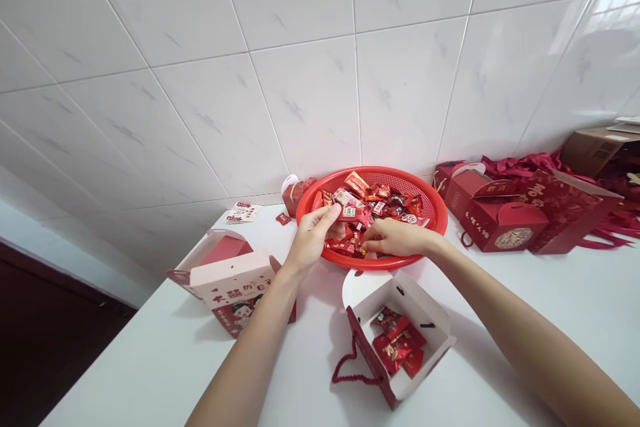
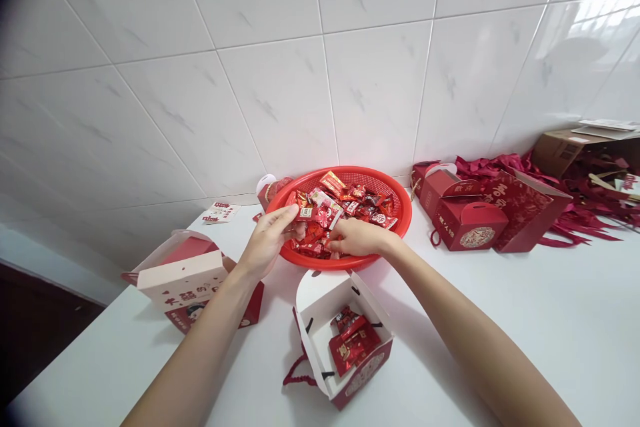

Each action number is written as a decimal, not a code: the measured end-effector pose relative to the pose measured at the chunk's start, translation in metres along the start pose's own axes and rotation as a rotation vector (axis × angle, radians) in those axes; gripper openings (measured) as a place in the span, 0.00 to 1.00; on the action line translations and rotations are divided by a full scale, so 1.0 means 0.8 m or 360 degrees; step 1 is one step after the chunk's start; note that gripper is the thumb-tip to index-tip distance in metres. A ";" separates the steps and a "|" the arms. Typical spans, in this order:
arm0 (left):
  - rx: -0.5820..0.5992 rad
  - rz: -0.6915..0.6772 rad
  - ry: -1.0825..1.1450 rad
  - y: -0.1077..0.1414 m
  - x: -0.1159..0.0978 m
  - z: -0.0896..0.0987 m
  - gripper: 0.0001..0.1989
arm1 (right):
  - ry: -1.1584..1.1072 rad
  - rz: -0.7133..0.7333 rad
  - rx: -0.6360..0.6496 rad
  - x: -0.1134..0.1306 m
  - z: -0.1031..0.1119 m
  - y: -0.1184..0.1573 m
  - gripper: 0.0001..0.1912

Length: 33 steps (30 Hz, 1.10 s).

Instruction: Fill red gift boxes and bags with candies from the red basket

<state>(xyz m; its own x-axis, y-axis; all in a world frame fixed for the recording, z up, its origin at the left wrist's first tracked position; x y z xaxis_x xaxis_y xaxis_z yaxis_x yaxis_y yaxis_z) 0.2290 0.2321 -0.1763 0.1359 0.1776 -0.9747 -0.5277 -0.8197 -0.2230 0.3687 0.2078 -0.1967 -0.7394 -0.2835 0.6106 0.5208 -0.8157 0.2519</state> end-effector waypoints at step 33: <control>0.0095 -0.0052 -0.0455 0.001 -0.003 -0.023 0.19 | -0.0788 0.0809 -0.0823 0.012 0.034 0.033 0.28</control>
<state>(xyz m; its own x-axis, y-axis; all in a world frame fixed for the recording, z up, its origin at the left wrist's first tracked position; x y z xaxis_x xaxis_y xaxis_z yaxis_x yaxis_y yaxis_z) 0.2434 0.2211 -0.1740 -0.0833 0.3567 -0.9305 -0.5767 -0.7788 -0.2469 0.3868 0.1974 -0.1643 -0.1377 -0.5214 0.8422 0.3895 -0.8103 -0.4379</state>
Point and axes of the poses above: each hand's wrist, its own y-axis away from the middle knuckle, its own z-axis out of the back of the hand, x = y × z, the point moved 6 cm from there along -y, towards the middle knuckle, and after that the axes turned 9 degrees about x, right-handed, at the moved point
